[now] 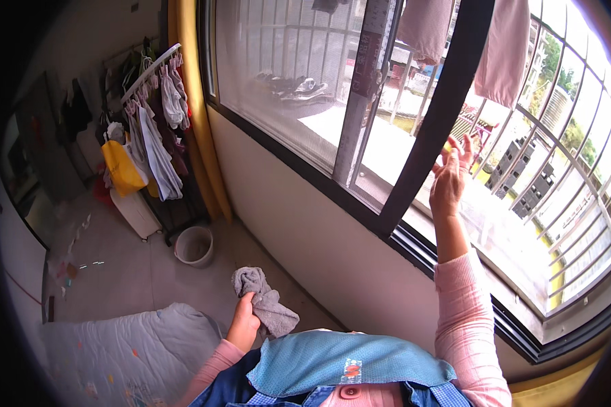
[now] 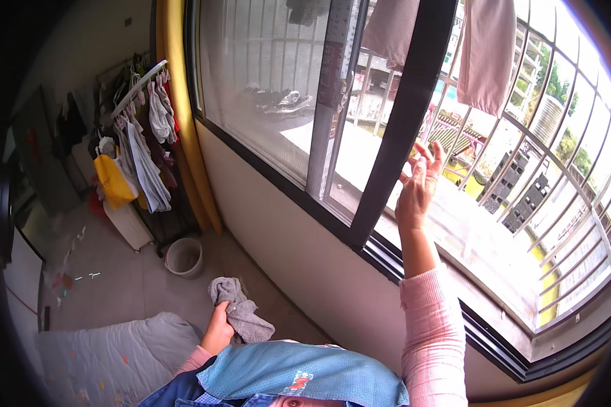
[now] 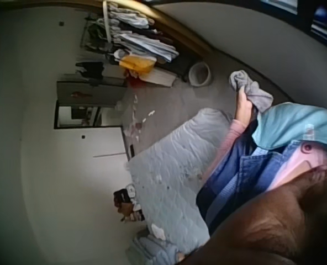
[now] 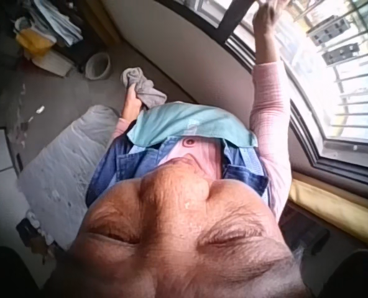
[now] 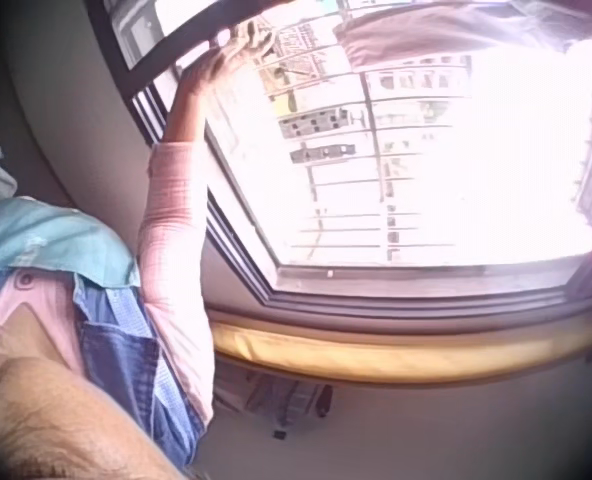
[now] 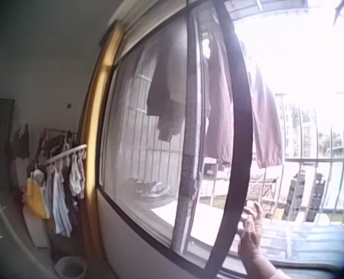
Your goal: The person wipes the window frame and sill with a gray cloth, moving along the horizontal track and corners. The person then closes the window at the end of the clip.
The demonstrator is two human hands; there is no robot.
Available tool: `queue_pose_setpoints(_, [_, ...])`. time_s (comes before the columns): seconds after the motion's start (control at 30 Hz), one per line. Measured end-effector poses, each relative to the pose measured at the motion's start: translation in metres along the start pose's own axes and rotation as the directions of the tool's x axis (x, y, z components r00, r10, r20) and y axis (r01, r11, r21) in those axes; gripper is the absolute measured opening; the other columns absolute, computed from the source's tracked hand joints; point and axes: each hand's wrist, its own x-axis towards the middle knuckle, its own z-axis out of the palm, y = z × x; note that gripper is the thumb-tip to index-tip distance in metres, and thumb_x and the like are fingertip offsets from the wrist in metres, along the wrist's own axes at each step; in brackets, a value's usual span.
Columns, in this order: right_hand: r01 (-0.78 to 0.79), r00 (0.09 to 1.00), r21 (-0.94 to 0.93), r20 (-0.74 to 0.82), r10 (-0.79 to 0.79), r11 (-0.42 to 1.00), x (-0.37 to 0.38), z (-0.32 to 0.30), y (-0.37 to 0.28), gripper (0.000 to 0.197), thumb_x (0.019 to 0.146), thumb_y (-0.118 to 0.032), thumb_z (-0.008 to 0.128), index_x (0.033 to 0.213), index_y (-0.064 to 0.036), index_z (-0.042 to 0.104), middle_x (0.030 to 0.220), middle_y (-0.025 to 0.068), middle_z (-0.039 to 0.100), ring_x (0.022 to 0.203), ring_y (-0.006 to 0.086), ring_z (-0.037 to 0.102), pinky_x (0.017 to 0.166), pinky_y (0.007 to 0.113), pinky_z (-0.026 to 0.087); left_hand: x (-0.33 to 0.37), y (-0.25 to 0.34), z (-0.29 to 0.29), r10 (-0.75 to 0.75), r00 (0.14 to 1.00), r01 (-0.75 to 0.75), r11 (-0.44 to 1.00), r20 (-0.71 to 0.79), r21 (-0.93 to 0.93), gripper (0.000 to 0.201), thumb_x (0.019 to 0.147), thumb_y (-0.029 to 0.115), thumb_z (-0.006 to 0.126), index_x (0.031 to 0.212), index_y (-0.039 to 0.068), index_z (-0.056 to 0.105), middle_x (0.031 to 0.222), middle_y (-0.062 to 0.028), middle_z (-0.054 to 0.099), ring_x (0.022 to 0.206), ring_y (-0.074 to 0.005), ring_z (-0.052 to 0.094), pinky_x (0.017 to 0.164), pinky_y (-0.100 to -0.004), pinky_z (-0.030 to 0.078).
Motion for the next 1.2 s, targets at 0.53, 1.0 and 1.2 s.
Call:
queue_pose_setpoints(0.53, [-0.262,0.848,-0.174,0.428,0.313,0.949,0.032,0.016,0.159,0.033,0.092,-0.026,0.063,0.112,0.0001,0.061,0.099,0.0027,0.065,0.088,0.011,0.058,0.079,0.028,0.047,0.017,0.005,-0.085,-0.015,0.99,0.004,0.997,-0.14,-0.078,0.03,0.097,0.03,0.045,0.114,0.011,0.061,0.11,-0.0117,0.065,0.103,-0.0314,0.062,0.092,-0.0497,0.051])
queue_pose_setpoints(1.0, [0.022,0.784,-0.233,0.607,0.128,0.972,0.054,0.014,0.193,0.018,0.09,-0.018,0.06,0.089,-0.0011,0.064,0.08,0.002,0.063,0.072,0.0122,0.057,0.06,0.029,0.047,-0.009,0.009,-0.073,0.054,0.993,-0.046,0.996,-0.108,0.081,0.037,0.097,0.031,0.044,0.121,0.008,0.058,0.12,-0.0143,0.062,0.109,-0.0343,0.059,0.097,-0.0519,0.047])
queue_pose_setpoints(1.2, [-0.467,0.784,-0.084,0.421,0.456,0.88,0.032,0.027,0.164,0.035,0.093,-0.032,0.063,0.11,-0.0017,0.06,0.094,0.0058,0.067,0.081,0.0159,0.061,0.076,0.03,0.05,-0.029,0.016,-0.074,0.08,0.987,-0.067,0.993,-0.136,0.097,0.035,0.097,0.031,0.044,0.119,0.008,0.059,0.118,-0.0129,0.063,0.109,-0.033,0.06,0.096,-0.051,0.048])
